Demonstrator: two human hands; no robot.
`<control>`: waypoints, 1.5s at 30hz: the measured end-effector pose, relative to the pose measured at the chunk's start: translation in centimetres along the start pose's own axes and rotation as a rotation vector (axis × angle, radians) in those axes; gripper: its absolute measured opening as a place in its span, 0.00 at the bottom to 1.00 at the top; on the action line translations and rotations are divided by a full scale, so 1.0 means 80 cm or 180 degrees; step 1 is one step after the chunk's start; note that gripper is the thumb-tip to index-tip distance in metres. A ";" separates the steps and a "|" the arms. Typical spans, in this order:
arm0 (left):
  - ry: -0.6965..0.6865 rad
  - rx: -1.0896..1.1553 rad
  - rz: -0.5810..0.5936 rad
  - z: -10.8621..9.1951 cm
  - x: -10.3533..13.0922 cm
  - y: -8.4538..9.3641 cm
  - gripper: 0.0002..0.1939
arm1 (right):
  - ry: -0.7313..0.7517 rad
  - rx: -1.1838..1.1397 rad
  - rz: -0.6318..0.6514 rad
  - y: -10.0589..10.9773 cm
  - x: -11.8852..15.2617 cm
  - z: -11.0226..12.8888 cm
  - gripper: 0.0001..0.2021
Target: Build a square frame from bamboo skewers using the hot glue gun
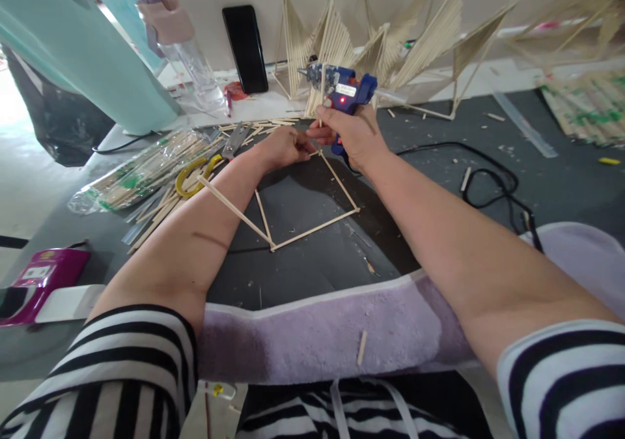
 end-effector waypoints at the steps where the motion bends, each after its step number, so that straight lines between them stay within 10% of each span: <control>1: -0.0004 0.0046 -0.0002 0.000 0.000 0.000 0.12 | 0.0001 0.0015 -0.0005 0.000 0.000 0.000 0.07; 45: 0.0050 0.0080 0.0052 -0.005 0.003 0.001 0.14 | -0.0066 -0.0116 0.0006 0.002 -0.004 -0.005 0.05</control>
Point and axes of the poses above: each hand's wrist, its own x-axis away from the middle knuckle, its own y-axis out of the back of the hand, z = x × y, the point moved 6 cm from there along -x, towards the middle knuckle, and after that the axes turned 4 degrees about x, right-handed, at the moved point
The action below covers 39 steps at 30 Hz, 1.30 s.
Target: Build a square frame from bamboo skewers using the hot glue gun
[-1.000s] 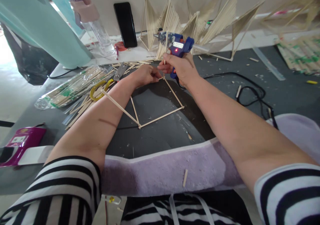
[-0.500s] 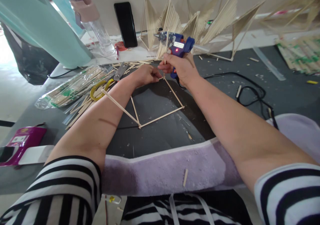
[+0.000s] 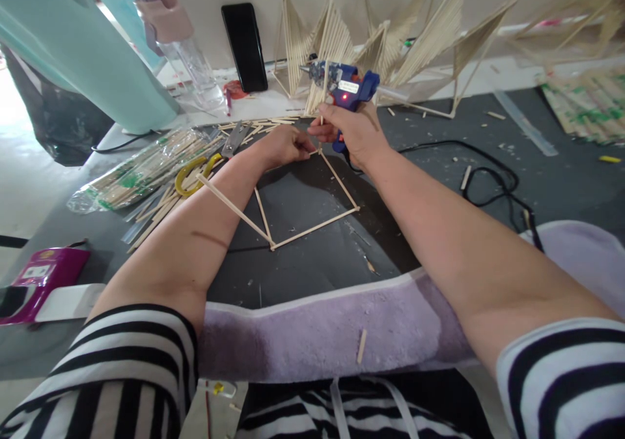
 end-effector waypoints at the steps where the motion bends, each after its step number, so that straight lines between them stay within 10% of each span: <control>1: 0.0011 -0.0017 0.0003 0.000 0.000 0.000 0.15 | 0.0001 0.0012 0.0013 0.000 -0.001 -0.001 0.05; 39: 0.0007 -0.0103 0.0002 -0.002 0.000 -0.001 0.17 | -0.0061 -0.0056 -0.0005 0.000 0.002 0.002 0.04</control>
Point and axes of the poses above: each hand's wrist, its own x-axis away from the middle knuckle, its own y-axis out of the back of the hand, z = x × y, the point moved 6 cm from there along -x, towards the middle knuckle, and after that the axes turned 4 degrees about x, right-handed, at the moved point
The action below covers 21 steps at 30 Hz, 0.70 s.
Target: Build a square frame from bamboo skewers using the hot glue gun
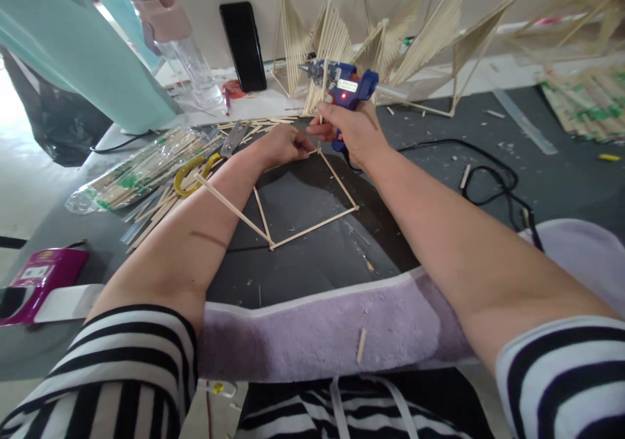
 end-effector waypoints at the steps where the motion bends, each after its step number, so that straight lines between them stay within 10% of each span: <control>1: 0.0016 -0.0005 -0.0011 0.000 0.000 0.000 0.17 | -0.0019 0.0033 -0.0015 0.000 0.000 0.000 0.04; 21: 0.0054 0.0086 -0.0044 0.000 0.001 0.002 0.14 | 0.0054 -0.0046 0.0019 0.000 -0.002 -0.002 0.04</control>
Point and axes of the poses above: each hand's wrist, its own x-axis away from the middle knuckle, its own y-axis out of the back of the hand, z = x × y, the point moved 6 cm from there along -x, towards the middle knuckle, and after that the axes turned 4 degrees about x, right-handed, at the moved point
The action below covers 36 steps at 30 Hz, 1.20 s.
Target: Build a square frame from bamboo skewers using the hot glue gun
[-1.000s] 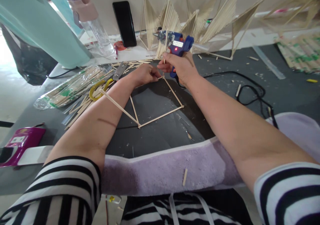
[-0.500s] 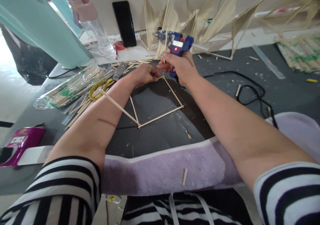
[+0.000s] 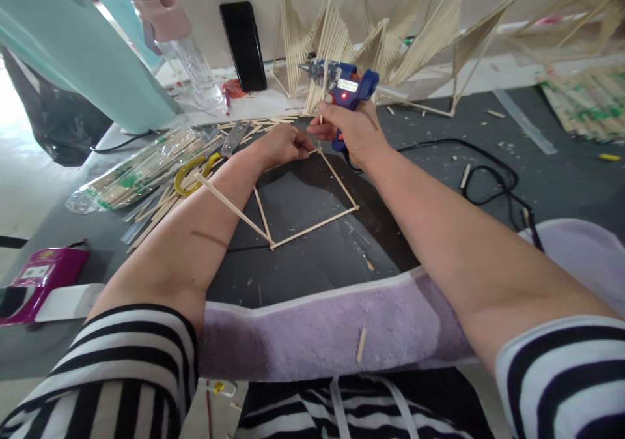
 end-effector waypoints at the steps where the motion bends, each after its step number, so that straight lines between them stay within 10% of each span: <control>1: 0.0016 0.0009 0.0006 0.000 0.000 0.000 0.14 | -0.0005 -0.0012 0.0003 0.000 0.000 0.000 0.04; 36: -0.0049 -0.0036 -0.0009 0.004 -0.003 0.000 0.13 | -0.0027 0.0028 -0.0043 0.000 0.001 0.001 0.05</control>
Point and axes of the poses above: each hand's wrist, its own x-axis away from the middle knuckle, its own y-axis out of the back of the hand, z = x × y, the point moved 6 cm from there along -x, towards the middle knuckle, and after that the axes turned 4 degrees about x, right-handed, at the moved point
